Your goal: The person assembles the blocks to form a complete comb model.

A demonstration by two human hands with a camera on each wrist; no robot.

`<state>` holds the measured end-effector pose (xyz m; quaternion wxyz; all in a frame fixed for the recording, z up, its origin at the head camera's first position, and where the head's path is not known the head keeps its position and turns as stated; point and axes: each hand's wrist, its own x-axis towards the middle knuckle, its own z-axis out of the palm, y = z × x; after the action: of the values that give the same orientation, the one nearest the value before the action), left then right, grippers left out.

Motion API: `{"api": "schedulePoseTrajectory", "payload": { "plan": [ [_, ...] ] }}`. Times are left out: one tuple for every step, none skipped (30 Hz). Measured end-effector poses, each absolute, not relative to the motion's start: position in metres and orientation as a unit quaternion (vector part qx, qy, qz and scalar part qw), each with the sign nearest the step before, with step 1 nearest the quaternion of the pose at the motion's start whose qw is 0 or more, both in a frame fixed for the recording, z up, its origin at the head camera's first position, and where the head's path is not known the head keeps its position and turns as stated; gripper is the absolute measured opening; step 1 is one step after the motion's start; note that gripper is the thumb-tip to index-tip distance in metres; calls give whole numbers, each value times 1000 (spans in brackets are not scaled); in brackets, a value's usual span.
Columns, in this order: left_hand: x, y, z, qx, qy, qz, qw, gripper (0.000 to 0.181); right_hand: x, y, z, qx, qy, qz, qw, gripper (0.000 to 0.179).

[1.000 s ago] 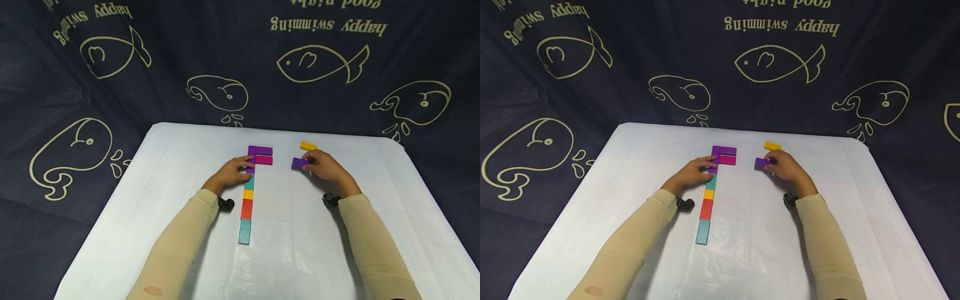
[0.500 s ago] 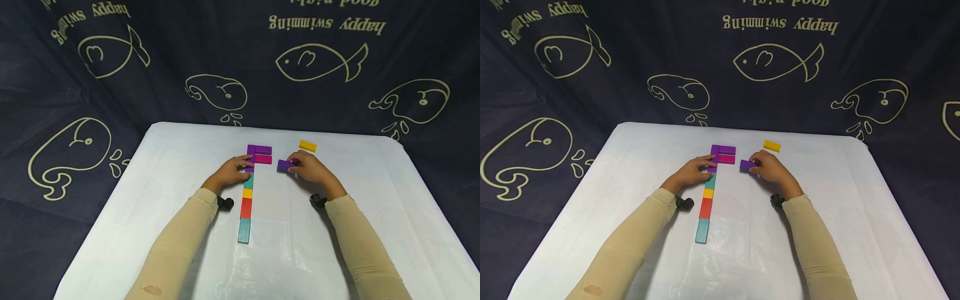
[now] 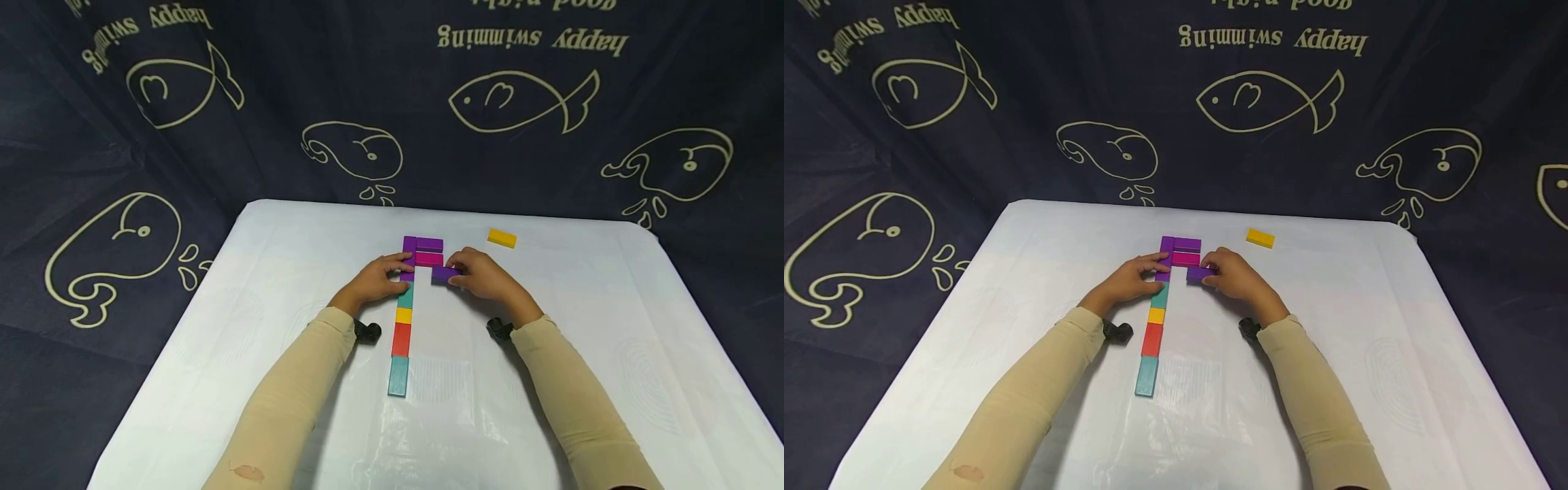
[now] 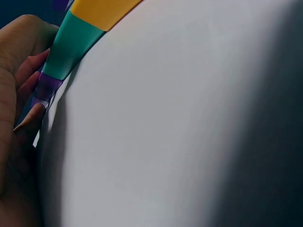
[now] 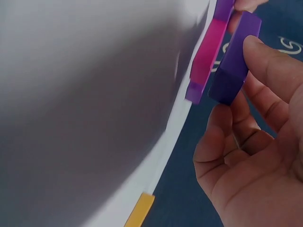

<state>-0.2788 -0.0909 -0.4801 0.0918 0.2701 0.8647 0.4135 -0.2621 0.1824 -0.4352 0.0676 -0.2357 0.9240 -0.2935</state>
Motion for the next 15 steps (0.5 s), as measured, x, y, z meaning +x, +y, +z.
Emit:
{"api": "schedulePoseTrajectory", "payload": {
  "plan": [
    [-279,-91,-480,269,865,414,92,38,-262,180,-436,-238,923,-294,67,23],
    [-278,-91,-479,269,865,413,92,38,-262,178,-436,-239,923,-293,67,23],
    [-278,-91,-479,269,866,412,92,38,-263,175,-437,-240,924,-290,66,23],
    [-278,-91,-479,269,866,411,91,38,-263,173,-438,-240,925,-289,65,23],
    [-278,-91,-479,269,866,410,91,38,-263,171,-439,-239,925,-288,64,24],
    [-278,-91,-479,270,866,411,91,38,-263,169,-440,-237,926,-287,64,23],
    [-278,-91,-479,271,866,411,91,38,-264,167,-440,-236,926,-288,63,23],
    [-278,-91,-479,271,866,411,90,39,-264,165,-441,-235,926,-288,62,23],
    [-278,-91,-479,272,865,411,90,39,-264,164,-441,-234,926,-289,60,23],
    [-278,-91,-479,272,865,412,90,39,-264,162,-441,-234,926,-289,60,24],
    [-278,-91,-479,271,865,413,91,39,-264,160,-441,-232,926,-291,60,24],
    [-278,-91,-479,269,865,413,92,39,-264,158,-441,-230,927,-290,62,24],
    [-278,-91,-479,267,866,412,92,39,-264,156,-441,-229,928,-288,64,24],
    [-278,-91,-479,265,867,411,94,39,-265,154,-441,-227,929,-285,66,25],
    [-278,-91,-479,263,868,411,95,40,-265,153,-441,-225,930,-281,70,25]
  ]
}}
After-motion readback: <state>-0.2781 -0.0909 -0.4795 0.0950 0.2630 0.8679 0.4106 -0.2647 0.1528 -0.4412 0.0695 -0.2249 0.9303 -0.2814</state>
